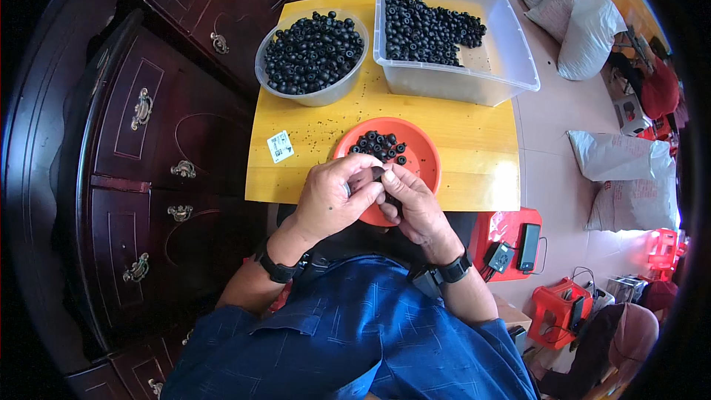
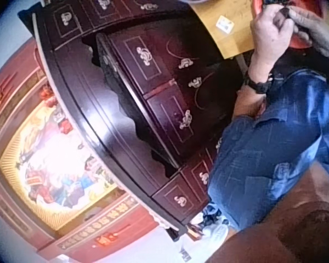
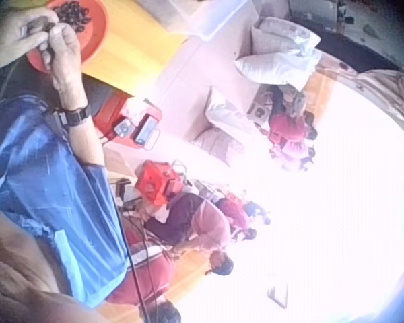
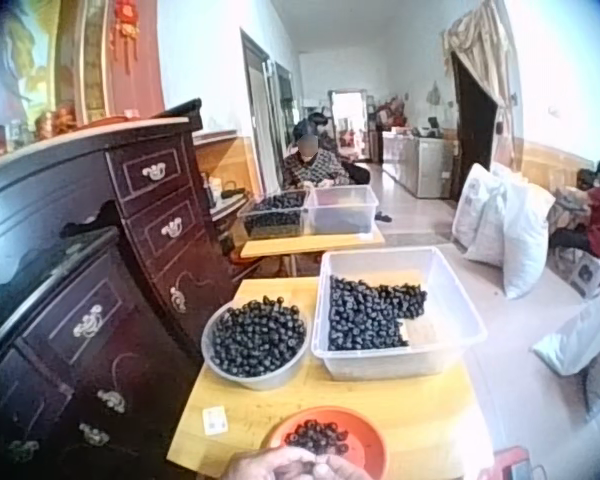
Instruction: Sorting and inspecting black berries or small fruits at a table.
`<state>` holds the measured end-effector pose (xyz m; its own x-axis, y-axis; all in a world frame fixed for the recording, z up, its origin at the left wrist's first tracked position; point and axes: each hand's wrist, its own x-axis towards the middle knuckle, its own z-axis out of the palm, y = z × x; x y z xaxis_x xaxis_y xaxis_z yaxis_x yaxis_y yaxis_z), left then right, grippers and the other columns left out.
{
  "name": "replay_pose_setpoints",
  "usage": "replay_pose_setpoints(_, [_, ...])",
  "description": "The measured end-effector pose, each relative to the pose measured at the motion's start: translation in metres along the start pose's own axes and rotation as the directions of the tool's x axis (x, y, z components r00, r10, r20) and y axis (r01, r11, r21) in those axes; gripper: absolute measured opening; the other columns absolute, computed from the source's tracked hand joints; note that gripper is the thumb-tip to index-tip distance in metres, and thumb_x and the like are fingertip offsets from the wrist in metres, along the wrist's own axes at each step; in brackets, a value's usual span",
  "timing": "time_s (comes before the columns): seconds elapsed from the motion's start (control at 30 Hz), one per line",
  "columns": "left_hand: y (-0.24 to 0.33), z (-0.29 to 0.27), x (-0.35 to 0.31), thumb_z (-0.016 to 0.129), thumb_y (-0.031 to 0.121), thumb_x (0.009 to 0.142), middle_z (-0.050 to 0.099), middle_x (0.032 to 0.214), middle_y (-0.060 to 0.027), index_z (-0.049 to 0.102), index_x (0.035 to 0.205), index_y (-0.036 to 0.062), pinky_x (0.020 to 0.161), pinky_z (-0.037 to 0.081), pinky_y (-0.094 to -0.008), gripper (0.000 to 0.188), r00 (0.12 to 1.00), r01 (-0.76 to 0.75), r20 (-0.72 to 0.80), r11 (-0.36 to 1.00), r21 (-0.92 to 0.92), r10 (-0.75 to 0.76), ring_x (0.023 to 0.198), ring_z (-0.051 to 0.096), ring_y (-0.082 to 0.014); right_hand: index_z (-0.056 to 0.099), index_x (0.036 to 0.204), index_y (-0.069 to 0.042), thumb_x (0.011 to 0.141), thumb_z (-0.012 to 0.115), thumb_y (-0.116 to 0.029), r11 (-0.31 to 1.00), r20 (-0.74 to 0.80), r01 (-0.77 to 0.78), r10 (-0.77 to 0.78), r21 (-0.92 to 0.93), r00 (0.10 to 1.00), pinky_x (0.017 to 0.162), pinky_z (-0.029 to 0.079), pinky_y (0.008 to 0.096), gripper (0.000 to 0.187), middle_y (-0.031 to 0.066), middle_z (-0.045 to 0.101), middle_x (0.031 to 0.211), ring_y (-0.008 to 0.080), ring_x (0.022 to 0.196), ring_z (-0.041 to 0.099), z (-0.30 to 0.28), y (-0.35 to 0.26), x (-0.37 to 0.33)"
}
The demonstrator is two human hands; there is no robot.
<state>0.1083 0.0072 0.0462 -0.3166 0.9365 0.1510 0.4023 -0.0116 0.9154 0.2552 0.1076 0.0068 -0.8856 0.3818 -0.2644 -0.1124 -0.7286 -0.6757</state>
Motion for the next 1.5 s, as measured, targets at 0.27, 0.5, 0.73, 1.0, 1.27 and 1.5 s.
replay_pose_setpoints(0.27, [-0.003,0.006,-0.003,0.067,-0.007,0.090,0.066,0.077,0.0006,0.063,0.114,-0.0014,0.060,0.046,-0.0202,0.024,0.998,0.054,-0.009,0.993,-0.108,-0.056,0.068,0.061,-0.0029,0.062,0.102,-0.010,0.106,0.056,-0.031,0.991,0.001,0.002,-0.002,0.133,1.000,0.048,0.034,0.0191,0.022,-0.0037,0.054,0.076,0.0045,0.059,0.045,0.004,-0.002,-0.004])
replay_pose_setpoints(0.5, [-0.009,0.014,-0.005,0.071,-0.007,0.090,0.064,0.076,0.0016,0.065,0.112,-0.0014,0.060,0.044,-0.0192,0.023,0.992,-0.080,-0.107,0.987,-0.140,0.065,0.067,0.056,-0.0028,0.062,0.105,-0.009,0.107,0.054,-0.031,0.989,0.038,0.052,-0.057,0.139,0.998,0.049,0.034,0.0194,0.023,-0.0034,0.052,0.074,0.0046,0.059,0.043,0.005,-0.003,-0.002])
replay_pose_setpoints(0.73, [-0.001,0.016,-0.002,0.073,-0.006,0.089,0.067,0.085,-0.0011,0.067,0.103,0.0005,0.060,0.044,-0.0198,0.017,0.957,-0.236,-0.190,0.969,-0.076,0.218,0.068,0.057,-0.0031,0.060,0.112,-0.006,0.109,0.050,-0.030,0.983,0.060,0.094,-0.105,0.157,0.993,0.049,0.034,0.0194,0.026,-0.0019,0.055,0.081,0.0045,0.059,0.043,0.005,0.000,-0.003])
replay_pose_setpoints(1.0, [-0.009,-0.002,-0.004,0.070,0.007,0.096,0.062,0.084,0.0000,0.058,0.112,-0.0010,0.065,0.044,-0.0209,0.022,0.996,-0.039,-0.082,0.995,-0.090,0.032,0.071,0.054,-0.0051,0.060,0.115,-0.006,0.108,0.051,-0.029,0.971,0.064,0.121,-0.137,0.208,0.988,0.050,0.036,0.0187,0.026,0.0010,0.061,0.088,0.0048,0.058,0.042,-0.001,0.000,0.002])
replay_pose_setpoints(1.27, [0.002,-0.023,0.003,0.064,0.022,0.102,0.061,0.081,-0.0014,0.062,0.105,-0.0016,0.065,0.045,-0.0247,0.023,0.992,0.084,0.097,0.996,0.009,-0.085,0.071,0.053,-0.0078,0.060,0.115,-0.005,0.107,0.054,-0.033,0.965,0.079,0.111,-0.133,0.238,0.988,0.050,0.035,0.0190,0.030,-0.0013,0.056,0.083,0.0047,0.057,0.040,-0.008,0.002,0.001])
replay_pose_setpoints(1.5, [0.009,-0.022,0.014,0.068,0.023,0.098,0.066,0.074,-0.0062,0.064,0.095,-0.0008,0.058,0.045,-0.0270,0.025,0.986,-0.139,0.128,0.962,0.235,0.111,0.062,0.058,-0.0110,0.061,0.115,-0.006,0.107,0.052,-0.035,0.969,0.110,0.089,-0.117,0.230,0.987,0.048,0.033,0.0192,0.031,-0.0032,0.055,0.080,0.0037,0.056,0.038,-0.009,0.007,0.002])
